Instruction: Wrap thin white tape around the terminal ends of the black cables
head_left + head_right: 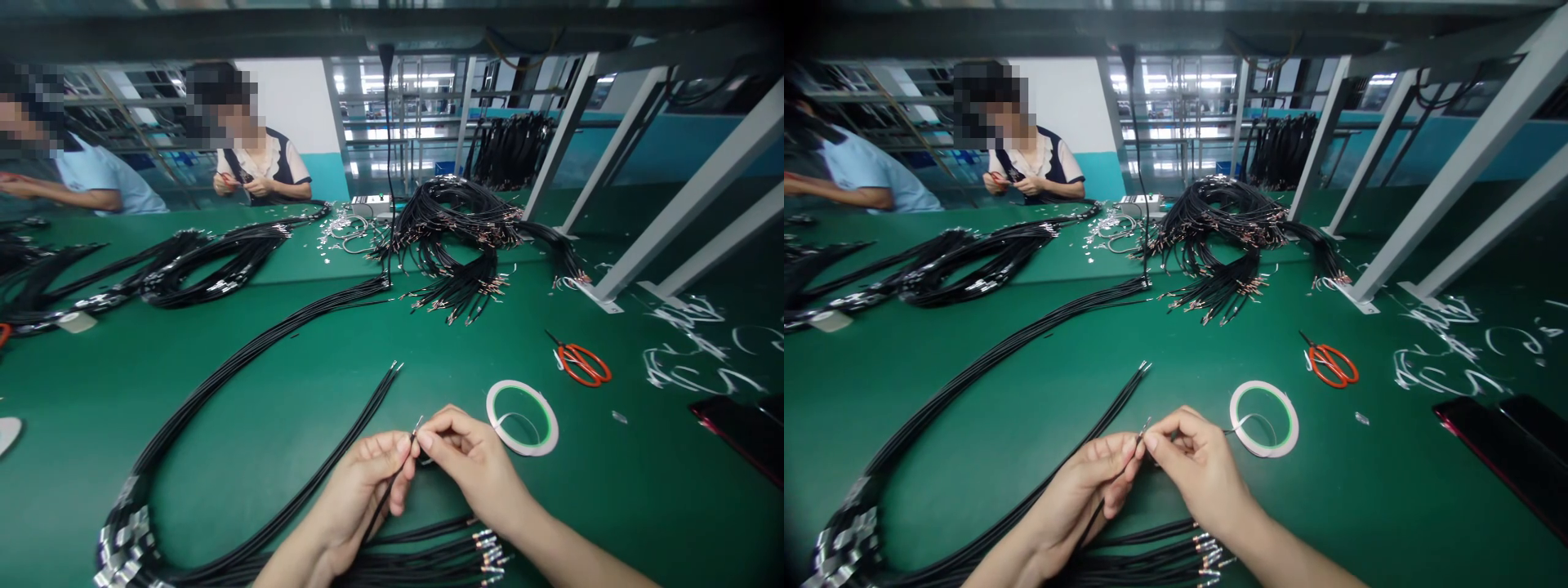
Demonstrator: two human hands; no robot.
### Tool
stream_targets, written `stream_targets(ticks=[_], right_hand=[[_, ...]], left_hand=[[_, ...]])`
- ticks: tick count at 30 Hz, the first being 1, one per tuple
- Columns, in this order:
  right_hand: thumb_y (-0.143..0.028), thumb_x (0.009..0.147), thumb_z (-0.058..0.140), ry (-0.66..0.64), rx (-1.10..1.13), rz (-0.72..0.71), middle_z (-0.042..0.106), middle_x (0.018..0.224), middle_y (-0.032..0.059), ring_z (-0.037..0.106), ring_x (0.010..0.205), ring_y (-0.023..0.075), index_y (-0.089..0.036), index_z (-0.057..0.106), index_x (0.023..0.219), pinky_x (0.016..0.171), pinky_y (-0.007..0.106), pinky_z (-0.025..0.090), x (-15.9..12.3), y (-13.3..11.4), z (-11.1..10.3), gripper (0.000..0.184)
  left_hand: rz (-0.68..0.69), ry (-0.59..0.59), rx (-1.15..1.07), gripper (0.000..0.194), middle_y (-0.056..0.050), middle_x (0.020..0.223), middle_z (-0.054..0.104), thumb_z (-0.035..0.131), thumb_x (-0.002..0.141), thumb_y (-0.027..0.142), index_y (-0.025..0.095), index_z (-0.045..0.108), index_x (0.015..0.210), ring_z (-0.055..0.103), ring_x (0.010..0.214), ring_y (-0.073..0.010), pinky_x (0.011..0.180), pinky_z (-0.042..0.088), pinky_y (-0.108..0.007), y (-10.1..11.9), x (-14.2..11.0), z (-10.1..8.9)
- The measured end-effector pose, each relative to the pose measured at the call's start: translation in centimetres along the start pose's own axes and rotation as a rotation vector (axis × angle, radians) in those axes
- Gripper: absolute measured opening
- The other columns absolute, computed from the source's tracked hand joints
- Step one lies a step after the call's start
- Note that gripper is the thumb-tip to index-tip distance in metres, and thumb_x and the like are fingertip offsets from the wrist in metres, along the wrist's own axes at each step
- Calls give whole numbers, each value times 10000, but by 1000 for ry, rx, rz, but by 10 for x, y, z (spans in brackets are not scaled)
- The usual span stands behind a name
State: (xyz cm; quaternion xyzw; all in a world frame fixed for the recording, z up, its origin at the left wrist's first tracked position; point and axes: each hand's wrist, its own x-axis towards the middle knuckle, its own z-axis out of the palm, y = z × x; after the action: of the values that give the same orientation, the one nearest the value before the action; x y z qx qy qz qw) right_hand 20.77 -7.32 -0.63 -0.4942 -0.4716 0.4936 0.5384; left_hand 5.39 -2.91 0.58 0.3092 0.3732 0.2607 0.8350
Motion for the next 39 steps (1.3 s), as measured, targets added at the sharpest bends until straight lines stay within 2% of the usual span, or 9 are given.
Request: stream_targets(ticks=[9,13,17,19,22,25,31,36,39], right_hand=[[-300,854,642,-49,119,10,601,789,8,552,698,133,-181,694,784,630,245,413,4,-2,0,148],[-344,835,656,-57,193,103,570,729,-17,418,549,92,-177,661,745,504,216,312,3,-2,1,190],[-364,816,671,-82,265,160,569,771,-14,383,522,76,-170,644,723,498,217,287,3,-2,2,217],[-382,811,673,-53,227,159,576,775,-9,412,530,81,-173,660,748,503,220,305,5,-1,0,219],[-443,838,627,128,95,175,562,666,-19,408,495,93,-179,682,876,470,220,298,9,2,-5,272],[-469,893,536,256,62,154,618,758,10,419,468,88,-188,627,1060,436,215,284,11,5,-12,340],[-404,933,501,202,137,74,641,833,20,516,536,119,-235,435,1278,508,241,397,6,6,-9,389],[-360,939,501,155,203,41,636,865,32,566,660,153,-233,392,1308,647,293,464,1,4,-1,406],[-349,916,545,140,227,41,617,835,15,575,704,159,-240,394,1300,667,291,471,1,4,2,427]], left_hand=[[-66,-49,-81,214,69,412,426,764,680,239,120,610,588,236,319,-2,315,186,-125,3,-2,5],[-89,-68,-104,210,72,428,433,765,678,239,124,607,599,221,311,4,310,177,-125,3,-3,5],[-82,-112,-73,237,68,443,457,759,701,295,120,622,620,216,301,8,305,203,-129,1,-3,5],[-23,-87,21,252,48,463,511,744,726,332,117,638,646,304,308,-3,330,269,-130,0,-3,5],[83,2,213,255,-6,515,619,729,750,361,115,666,725,512,415,-57,461,415,-152,-1,-2,5],[134,72,343,272,-35,547,662,748,726,360,114,690,825,578,474,-97,525,470,-194,-5,0,4],[448,227,599,141,-13,703,579,735,732,294,160,742,777,607,566,-120,528,488,-209,-13,3,2],[518,279,736,111,-18,697,580,717,746,288,183,753,752,573,538,-114,497,463,-201,-14,0,0],[540,290,763,104,-18,692,589,716,747,288,191,753,752,569,530,-110,491,455,-196,-15,-1,1]])
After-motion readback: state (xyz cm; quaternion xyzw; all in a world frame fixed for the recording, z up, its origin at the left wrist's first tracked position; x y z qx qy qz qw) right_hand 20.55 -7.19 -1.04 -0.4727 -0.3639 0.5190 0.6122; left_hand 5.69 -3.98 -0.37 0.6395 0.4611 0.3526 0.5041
